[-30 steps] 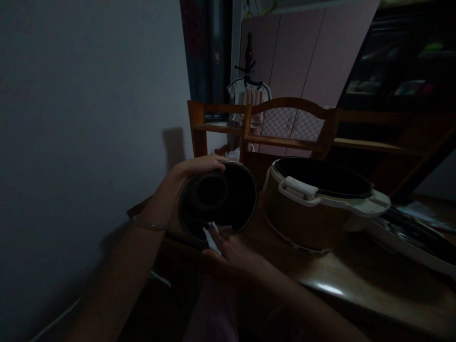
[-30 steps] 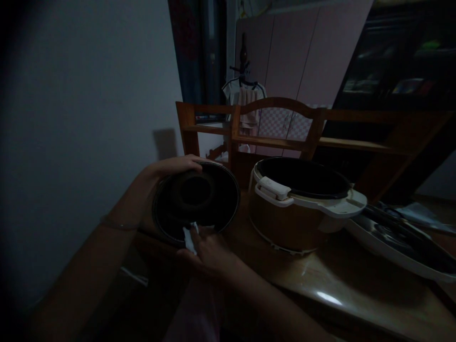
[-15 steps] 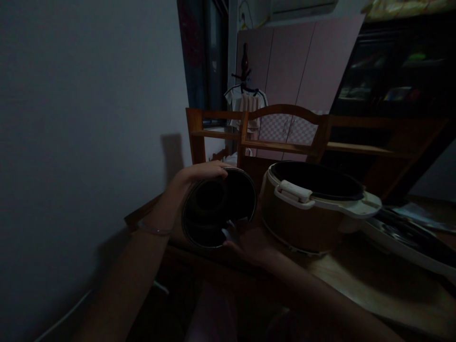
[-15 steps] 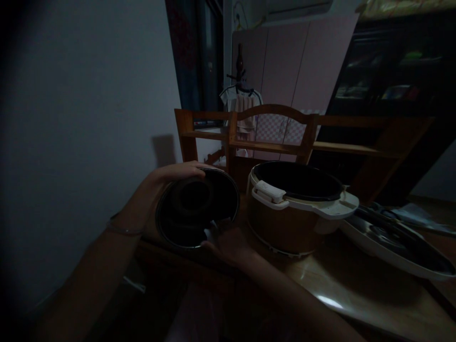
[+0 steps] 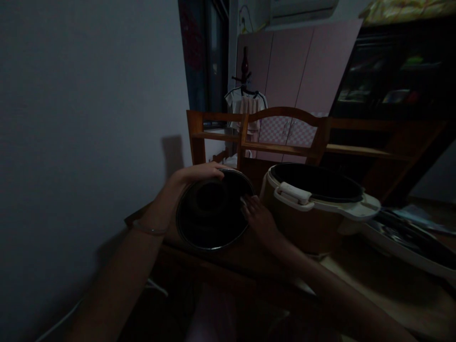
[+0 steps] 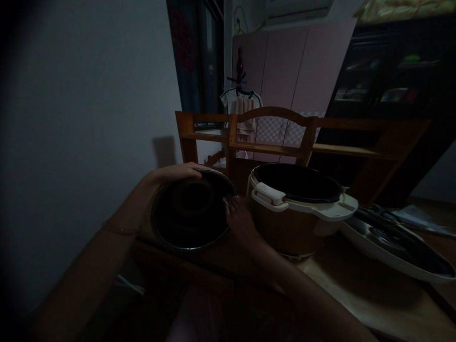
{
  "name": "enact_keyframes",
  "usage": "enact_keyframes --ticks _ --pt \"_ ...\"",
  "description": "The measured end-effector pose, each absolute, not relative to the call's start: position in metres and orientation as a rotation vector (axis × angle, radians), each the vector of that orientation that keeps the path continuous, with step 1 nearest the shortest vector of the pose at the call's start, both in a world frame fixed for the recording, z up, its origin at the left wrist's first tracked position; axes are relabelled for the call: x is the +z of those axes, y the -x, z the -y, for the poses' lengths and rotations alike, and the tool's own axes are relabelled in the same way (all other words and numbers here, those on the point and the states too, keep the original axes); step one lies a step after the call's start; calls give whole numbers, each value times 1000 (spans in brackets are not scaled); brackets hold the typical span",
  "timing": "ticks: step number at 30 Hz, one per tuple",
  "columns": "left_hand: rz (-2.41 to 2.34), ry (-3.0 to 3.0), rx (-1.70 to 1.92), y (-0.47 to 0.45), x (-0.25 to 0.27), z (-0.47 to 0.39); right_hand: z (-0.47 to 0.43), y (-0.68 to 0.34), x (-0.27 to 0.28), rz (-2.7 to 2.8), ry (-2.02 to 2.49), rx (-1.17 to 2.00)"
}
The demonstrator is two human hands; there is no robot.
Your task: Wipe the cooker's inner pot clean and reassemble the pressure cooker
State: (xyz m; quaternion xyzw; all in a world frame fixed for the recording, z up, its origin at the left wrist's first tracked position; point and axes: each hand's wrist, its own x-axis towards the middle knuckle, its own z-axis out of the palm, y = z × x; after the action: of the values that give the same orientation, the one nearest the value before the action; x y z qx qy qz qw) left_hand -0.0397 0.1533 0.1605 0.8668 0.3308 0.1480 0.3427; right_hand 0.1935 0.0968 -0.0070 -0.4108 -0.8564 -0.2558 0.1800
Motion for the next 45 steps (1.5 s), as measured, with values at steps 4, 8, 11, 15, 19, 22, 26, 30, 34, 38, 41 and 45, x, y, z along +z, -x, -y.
enact_keyframes --ticks 4,8,11,15,19,22,26,30,34,38,41,45 --pt "-850 -2289 376 33 163 -153 -105 -195 4 2408 1119 -751" --pt "-762 -2291 353 20 163 -156 -116 -195 11 2380 1107 -674" --pt "-752 -2344 344 13 164 -156 -122 -196 10 2367 1114 -658" --pt "-856 -2421 316 8 170 -147 -122 -197 2 2374 1153 -733" --pt "-890 -2413 306 5 175 -138 -118 -195 -14 2419 1171 -804" --pt "-876 -2374 289 2 173 -139 -112 -190 -24 2452 1201 -832" --pt "-863 -2349 271 -4 169 -144 -102 -184 -34 2497 1274 -674" --pt "-881 -2394 242 -8 168 -146 -92 -180 -43 2551 1320 -435" --pt "-879 -2405 242 -8 167 -150 -82 -175 -51 2574 1348 -310" --pt "-884 -2401 250 -9 166 -154 -72 -165 -55 2564 1423 -196" --pt "-885 -2371 257 -11 166 -153 -64 -154 -56 2533 1466 -138" --pt "-878 -2308 270 -11 167 -149 -48 -139 -53 2434 1493 109"
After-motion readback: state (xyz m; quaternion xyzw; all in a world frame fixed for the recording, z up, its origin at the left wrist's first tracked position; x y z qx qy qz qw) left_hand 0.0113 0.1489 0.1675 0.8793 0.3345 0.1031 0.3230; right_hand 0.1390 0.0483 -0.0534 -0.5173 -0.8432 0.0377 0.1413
